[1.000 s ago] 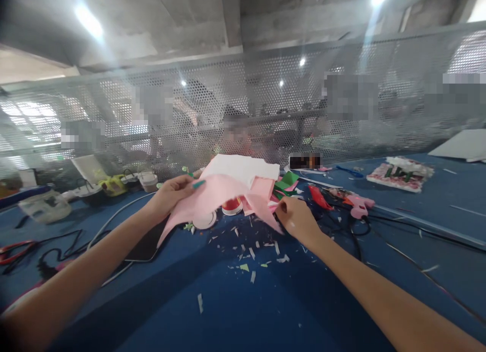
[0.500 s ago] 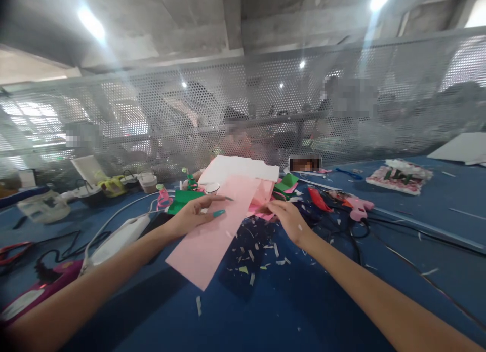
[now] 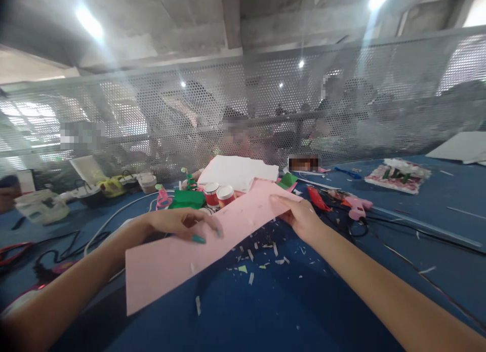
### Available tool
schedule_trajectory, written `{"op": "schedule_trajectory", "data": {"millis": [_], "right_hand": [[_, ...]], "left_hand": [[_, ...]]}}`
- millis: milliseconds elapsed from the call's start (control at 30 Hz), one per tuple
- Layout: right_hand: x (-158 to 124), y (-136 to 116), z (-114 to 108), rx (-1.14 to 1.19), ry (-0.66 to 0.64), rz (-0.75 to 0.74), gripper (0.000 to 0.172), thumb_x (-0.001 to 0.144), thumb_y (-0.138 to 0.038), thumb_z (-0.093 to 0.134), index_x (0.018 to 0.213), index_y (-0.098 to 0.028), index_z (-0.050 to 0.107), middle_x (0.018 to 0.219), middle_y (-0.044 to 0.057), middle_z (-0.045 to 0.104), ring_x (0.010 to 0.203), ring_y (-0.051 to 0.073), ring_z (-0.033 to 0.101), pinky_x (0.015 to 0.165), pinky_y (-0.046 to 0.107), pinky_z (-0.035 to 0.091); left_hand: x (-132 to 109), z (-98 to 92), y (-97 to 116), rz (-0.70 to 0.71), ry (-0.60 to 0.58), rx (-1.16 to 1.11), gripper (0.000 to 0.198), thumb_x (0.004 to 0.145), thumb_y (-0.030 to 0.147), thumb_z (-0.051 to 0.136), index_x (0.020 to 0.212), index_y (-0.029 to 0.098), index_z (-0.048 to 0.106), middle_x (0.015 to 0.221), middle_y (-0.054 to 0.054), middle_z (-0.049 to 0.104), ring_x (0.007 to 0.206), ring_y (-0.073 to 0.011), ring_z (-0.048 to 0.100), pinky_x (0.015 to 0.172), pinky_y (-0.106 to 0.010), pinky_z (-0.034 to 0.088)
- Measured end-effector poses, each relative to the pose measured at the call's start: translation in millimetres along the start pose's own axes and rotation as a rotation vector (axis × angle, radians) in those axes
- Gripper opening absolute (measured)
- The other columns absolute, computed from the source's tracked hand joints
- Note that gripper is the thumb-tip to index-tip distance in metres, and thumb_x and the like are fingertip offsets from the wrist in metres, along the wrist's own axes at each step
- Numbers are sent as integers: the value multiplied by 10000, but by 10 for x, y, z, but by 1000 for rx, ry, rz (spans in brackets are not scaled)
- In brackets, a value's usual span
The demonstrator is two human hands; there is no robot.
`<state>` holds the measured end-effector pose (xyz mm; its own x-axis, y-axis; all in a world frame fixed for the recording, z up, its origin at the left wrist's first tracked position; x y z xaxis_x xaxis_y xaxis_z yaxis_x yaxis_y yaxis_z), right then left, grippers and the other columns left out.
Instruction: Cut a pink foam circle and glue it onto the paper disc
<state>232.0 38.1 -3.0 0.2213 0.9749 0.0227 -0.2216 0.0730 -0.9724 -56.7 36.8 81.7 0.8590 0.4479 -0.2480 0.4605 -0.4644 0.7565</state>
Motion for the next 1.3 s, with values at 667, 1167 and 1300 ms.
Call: {"op": "schedule_trajectory", "data": {"millis": [667,1167,1300], "right_hand": [[-199,-221,-44,-1402,216,-437,289,840,-397,438,794,-162,599,796,123,673,777,250,645,644,309,443],[58,-533,-534,-1545,370,-426,276,856,-296,413,818,-142,639,825,148,670,794,266,630,653,319,409],[-57,-448,-324,-1565,216,-390,409,898,-294,306,715,-169,650,715,117,676,725,236,641,606,298,392]], "left_hand": [[225,-138,22,8,881,865,476,814,364,545,1231,149,466,1289,-137,490,1247,-277,357,1058,-452,245],[666,-5,317,48,718,700,578,788,413,589,1302,199,436,1157,-113,523,1038,-252,520,930,-393,397],[642,418,303,93,644,448,628,754,518,599,1313,280,443,1137,-90,511,1038,-258,514,918,-420,413]]}}
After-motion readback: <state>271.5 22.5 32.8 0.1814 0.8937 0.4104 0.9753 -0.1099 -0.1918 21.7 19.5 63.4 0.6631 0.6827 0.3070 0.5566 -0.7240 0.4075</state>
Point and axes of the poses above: each hand's wrist, its own x-axis towards the middle knuckle, its own z-axis out of the palm, y = z × x, the point moved 2 cm from there along x, towards the middle knuckle
